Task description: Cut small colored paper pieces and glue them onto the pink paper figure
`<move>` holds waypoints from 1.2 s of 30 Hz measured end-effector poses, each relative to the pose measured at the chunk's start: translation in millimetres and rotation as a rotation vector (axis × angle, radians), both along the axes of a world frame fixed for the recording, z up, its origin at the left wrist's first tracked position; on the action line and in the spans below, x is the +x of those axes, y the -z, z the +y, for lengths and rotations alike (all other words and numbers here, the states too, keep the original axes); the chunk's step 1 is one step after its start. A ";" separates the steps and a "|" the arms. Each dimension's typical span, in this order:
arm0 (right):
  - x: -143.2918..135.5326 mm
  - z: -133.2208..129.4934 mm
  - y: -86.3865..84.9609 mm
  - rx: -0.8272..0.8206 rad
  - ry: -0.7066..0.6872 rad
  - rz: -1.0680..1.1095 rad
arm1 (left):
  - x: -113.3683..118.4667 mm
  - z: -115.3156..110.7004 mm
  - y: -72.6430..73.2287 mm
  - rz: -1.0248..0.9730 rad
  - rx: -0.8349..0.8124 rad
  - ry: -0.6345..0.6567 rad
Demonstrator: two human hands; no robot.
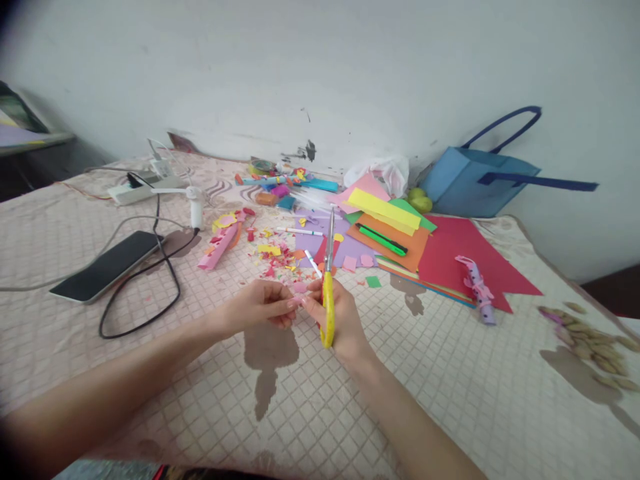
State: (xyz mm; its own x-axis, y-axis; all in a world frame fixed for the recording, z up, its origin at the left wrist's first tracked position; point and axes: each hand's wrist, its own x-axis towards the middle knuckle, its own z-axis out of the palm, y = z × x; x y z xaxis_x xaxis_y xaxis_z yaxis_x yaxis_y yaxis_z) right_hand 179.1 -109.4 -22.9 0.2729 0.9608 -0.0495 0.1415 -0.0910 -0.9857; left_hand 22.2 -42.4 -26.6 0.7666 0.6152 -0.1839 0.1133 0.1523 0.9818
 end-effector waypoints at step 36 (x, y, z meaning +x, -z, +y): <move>3.3 3.0 7.7 0.029 0.011 0.038 | 3.7 -1.7 -2.7 -0.010 -0.049 -0.115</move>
